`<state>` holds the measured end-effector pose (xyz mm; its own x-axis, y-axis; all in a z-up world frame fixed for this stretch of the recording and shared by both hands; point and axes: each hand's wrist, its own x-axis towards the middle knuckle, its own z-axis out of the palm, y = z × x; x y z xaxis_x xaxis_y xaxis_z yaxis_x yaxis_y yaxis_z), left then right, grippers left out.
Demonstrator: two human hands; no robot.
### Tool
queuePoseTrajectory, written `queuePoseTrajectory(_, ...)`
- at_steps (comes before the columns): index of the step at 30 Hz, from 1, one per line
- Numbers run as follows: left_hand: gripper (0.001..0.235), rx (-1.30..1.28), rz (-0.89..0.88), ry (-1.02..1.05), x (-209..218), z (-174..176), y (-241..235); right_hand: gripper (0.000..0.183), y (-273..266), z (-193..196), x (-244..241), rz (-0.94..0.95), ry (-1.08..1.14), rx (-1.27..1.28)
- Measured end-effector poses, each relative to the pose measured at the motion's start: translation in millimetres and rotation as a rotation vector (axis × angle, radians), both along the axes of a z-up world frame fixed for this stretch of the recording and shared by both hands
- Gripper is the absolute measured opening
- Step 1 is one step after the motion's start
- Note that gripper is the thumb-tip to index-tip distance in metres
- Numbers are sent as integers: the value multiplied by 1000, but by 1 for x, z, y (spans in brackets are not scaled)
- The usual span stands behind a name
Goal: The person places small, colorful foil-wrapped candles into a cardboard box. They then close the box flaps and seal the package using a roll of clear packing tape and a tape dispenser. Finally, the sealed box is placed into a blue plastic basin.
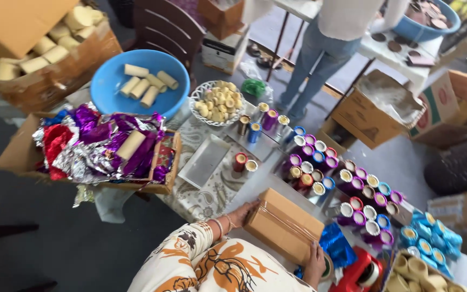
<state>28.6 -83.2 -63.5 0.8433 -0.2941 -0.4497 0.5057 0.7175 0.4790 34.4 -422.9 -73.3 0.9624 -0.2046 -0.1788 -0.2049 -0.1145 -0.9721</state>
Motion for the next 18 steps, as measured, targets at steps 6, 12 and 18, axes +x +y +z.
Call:
queuePoseTrajectory(6, 53, 113, 21, -26, -19, 52, 7, 43, -15, -32, 7, 19, -63, 85)
queuePoseTrajectory(12, 51, 109, 99, 13, -34, 75, 29, 51, 49, 138, -20, 80, -234, 505)
queuePoseTrajectory(18, 34, -52, 259, -397, -46, 65, 69, 73, 46, 107, 29, 289, -251, 700)
